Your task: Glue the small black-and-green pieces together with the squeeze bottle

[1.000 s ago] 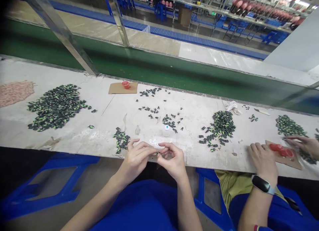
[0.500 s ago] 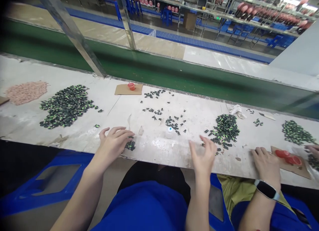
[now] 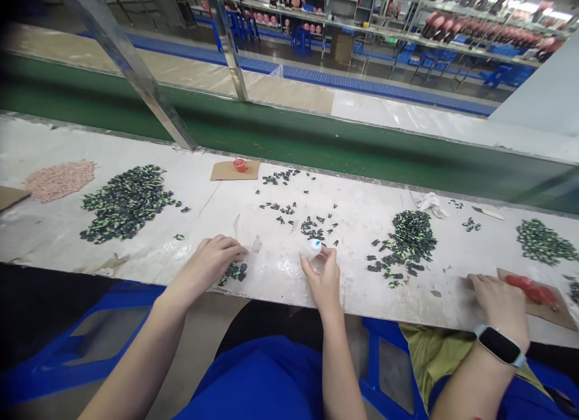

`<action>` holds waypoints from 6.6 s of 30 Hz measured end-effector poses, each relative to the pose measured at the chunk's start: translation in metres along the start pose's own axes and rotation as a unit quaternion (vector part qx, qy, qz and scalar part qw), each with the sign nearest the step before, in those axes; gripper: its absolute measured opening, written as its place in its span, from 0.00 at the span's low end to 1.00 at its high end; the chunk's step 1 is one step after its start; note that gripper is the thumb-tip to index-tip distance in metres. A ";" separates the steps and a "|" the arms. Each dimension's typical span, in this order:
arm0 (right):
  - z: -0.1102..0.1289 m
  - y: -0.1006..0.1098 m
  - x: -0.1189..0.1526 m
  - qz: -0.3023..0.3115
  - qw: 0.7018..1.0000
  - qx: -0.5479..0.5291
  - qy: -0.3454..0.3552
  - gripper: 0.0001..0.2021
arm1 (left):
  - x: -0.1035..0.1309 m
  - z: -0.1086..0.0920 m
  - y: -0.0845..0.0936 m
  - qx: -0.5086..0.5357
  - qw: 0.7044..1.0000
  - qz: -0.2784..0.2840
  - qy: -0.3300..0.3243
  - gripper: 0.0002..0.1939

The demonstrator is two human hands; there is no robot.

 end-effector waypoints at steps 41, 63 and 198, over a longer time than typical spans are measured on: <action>0.007 0.009 0.047 -0.129 0.989 0.069 0.032 0.13 | -0.006 -0.063 -0.028 0.247 0.956 -0.158 0.006 0.04; 0.022 0.005 0.041 -0.131 0.978 0.138 0.079 0.20 | -0.003 -0.063 -0.023 0.234 0.950 -0.209 0.001 0.06; 0.073 0.008 0.060 0.068 0.966 0.130 0.214 0.10 | 0.007 -0.119 0.013 0.453 0.881 -0.075 -0.115 0.10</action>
Point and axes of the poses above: each hand's wrist, its own x-axis away from the middle knuckle, its own y-axis out of the back of the hand, z = x × y, the point moved 8 cm from there along -x, towards the middle knuckle, and after that the axes turned 14 degrees about z, right-handed, at the moved point
